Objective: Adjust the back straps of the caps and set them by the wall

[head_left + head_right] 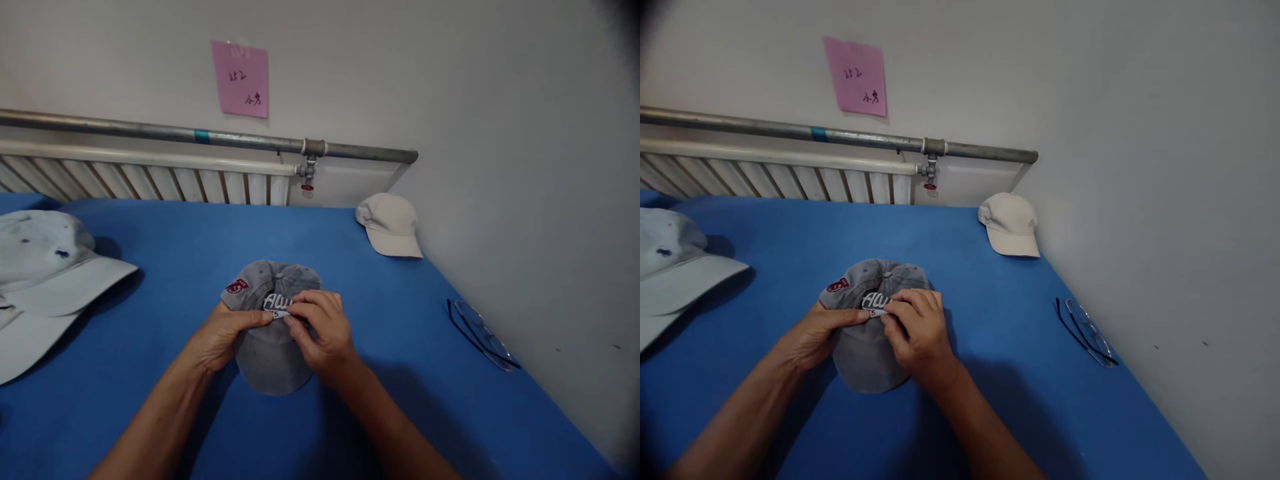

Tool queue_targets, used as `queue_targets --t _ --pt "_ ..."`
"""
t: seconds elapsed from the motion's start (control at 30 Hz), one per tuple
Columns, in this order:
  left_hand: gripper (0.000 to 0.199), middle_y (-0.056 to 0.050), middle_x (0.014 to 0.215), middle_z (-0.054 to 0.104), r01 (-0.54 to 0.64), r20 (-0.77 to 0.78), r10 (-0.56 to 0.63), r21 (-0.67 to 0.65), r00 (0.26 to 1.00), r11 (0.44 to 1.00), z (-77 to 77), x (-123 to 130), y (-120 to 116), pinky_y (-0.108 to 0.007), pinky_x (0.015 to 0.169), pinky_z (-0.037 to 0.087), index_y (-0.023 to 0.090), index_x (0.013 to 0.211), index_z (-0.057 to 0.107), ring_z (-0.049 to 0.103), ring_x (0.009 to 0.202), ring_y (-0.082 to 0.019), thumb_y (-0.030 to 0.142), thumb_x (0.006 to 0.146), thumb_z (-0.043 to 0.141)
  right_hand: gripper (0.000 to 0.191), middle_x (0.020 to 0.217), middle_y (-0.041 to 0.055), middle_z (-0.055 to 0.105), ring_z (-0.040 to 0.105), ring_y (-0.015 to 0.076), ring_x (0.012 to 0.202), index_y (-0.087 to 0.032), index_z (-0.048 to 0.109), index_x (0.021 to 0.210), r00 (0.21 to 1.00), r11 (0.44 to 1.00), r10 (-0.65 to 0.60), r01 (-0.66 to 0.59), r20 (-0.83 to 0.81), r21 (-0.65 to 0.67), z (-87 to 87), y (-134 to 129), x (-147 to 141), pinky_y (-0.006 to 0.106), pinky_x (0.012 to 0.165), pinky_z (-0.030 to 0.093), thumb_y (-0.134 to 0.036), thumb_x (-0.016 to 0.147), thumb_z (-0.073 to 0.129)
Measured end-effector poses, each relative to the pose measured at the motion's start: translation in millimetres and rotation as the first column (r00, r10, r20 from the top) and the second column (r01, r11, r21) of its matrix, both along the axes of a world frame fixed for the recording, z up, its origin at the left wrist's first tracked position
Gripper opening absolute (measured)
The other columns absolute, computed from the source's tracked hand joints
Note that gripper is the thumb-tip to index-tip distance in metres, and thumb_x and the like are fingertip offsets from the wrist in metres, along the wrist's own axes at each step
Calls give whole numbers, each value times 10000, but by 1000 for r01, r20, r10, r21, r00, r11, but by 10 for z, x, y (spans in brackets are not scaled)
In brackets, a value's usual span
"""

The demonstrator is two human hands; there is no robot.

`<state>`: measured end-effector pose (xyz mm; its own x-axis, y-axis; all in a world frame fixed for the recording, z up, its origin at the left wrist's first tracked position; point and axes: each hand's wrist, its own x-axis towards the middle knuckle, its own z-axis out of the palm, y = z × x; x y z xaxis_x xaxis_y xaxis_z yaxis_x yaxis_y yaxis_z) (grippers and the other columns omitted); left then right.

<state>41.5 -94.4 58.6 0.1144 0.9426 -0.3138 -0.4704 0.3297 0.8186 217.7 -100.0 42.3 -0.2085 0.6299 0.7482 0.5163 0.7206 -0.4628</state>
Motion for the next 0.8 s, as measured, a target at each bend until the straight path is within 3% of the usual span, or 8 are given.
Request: queue_targets --t 0.33,0.53,0.8 --pt "479 -12 810 779 -2 -25 1 -16 1000 1000 2 1 -6 -255 698 562 197 922 741 713 712 -177 51 483 866 104 936 45 705 657 201 915 -215 659 884 992 988 0 -20 -130 -153 25 -35 -35 382 841 434 -146 817 622" --pt "422 -23 804 780 18 -30 -16 45 999 999 -25 -31 -15 -271 701 553 189 887 754 709 709 -193 37 505 849 83 919 39 711 667 215 923 -228 625 822 982 968 -23 -24 -187 -248 55 -37 -68 391 856 434 -157 779 634" --pt "372 -39 768 775 41 -59 -39 29 997 999 0 -37 -11 -271 691 550 172 847 768 715 743 -215 79 498 858 98 894 32 707 668 206 904 -219 628 791 973 957 -11 -56 -230 -284 72 -32 -63 382 866 427 -131 750 640"
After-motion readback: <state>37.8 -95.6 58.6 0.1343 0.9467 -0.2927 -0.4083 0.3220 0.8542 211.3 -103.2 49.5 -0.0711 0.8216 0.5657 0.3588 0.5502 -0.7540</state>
